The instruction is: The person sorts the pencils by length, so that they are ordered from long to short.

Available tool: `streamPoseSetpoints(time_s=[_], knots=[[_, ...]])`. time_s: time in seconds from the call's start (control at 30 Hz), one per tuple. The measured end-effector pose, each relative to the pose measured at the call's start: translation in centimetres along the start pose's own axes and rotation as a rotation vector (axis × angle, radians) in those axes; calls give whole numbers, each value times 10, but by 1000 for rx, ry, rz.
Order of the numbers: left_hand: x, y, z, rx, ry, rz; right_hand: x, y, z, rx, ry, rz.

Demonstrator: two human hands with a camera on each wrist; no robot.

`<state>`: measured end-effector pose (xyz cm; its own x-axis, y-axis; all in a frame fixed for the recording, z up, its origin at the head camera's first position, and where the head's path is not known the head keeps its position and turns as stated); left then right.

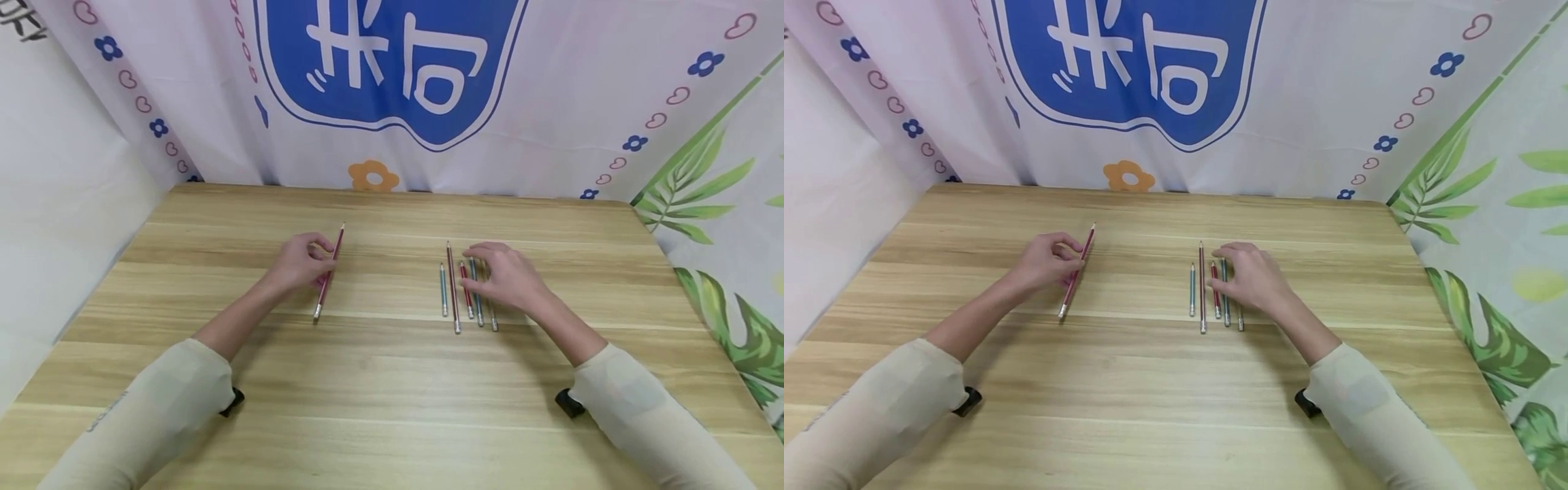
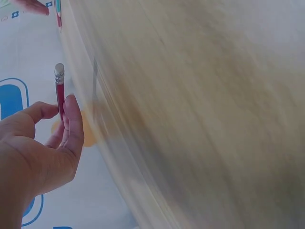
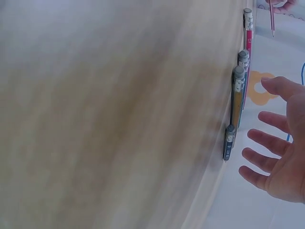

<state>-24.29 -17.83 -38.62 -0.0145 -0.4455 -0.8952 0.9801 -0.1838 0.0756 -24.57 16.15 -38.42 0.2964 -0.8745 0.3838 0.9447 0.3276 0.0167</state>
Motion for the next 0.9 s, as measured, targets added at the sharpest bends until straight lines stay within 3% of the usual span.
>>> streamPoseSetpoints(time_s=[0.9], knots=[[14,11,22,1,-20,25,-3,-7,1,18,-14,-29]])
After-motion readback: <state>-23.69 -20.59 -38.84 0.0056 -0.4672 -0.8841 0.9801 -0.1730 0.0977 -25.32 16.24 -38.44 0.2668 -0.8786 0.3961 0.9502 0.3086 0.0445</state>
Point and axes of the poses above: each hand's wrist, its own y-axis away from the middle knuckle, its own z-axis out of the back of the hand, x = y × z, the point moved 6 cm from there along -y, towards the middle knuckle, and after that the axes turned 8 degrees about -z, right-handed, at the moved point
